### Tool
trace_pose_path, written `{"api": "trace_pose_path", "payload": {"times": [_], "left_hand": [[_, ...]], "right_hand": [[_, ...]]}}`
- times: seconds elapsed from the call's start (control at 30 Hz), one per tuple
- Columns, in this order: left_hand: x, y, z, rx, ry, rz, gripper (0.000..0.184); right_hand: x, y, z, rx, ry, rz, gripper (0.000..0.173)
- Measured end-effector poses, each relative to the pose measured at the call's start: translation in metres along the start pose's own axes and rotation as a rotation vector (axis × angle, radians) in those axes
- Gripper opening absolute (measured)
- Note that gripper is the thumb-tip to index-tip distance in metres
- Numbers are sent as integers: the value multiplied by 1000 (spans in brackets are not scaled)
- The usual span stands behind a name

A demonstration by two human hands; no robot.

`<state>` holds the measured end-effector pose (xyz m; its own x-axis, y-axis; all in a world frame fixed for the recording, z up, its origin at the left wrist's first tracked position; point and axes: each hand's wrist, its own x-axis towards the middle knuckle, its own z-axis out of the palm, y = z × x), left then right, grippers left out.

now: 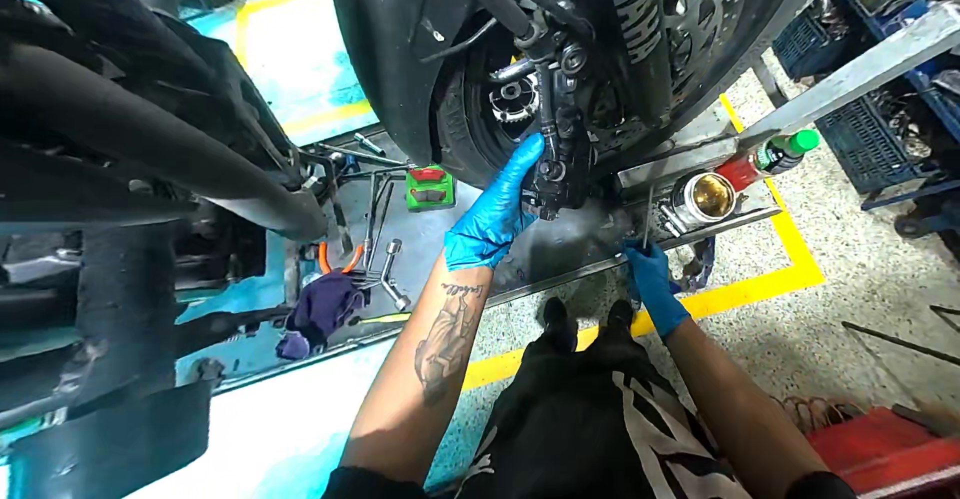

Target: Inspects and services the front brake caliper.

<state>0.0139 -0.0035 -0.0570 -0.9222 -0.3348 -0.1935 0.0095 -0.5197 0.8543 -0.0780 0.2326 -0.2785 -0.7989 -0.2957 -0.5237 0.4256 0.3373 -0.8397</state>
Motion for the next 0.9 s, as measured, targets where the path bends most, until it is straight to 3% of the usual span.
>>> {"api": "trace_pose_path", "payload": {"times": [0.2, 0.3, 0.4, 0.47, 0.53, 0.67, 0.73, 0.8, 0.9], "left_hand": [[0, 5, 2, -23, -75, 6, 26], [0, 8, 10, -32, 7, -31, 22], [7, 4, 17, -46, 124, -27, 21], [4, -1, 27, -38, 192, 6, 23], [-4, -2, 39, 0, 257, 40, 25], [-15, -3, 51, 63, 346, 64, 27], [-17, -1, 54, 71, 361, 80, 27], [-21, -1, 56, 75, 377, 75, 27], [-21, 1, 50, 111, 380, 79, 28]], "right_hand": [[-62, 8, -79, 192, -35, 237, 31], [-108, 32, -107, 163, -148, 251, 39], [-118, 41, -125, -17, -178, 65, 51], [-120, 0, -120, -58, -153, -87, 52], [-133, -71, -100, -22, -125, -330, 52], [-179, -202, -77, 168, -66, -1162, 30], [-188, -235, -62, 253, -39, -1445, 24], [-171, -231, -30, 241, -113, -1490, 19], [-160, -233, -24, 248, -220, -1338, 22]]}}
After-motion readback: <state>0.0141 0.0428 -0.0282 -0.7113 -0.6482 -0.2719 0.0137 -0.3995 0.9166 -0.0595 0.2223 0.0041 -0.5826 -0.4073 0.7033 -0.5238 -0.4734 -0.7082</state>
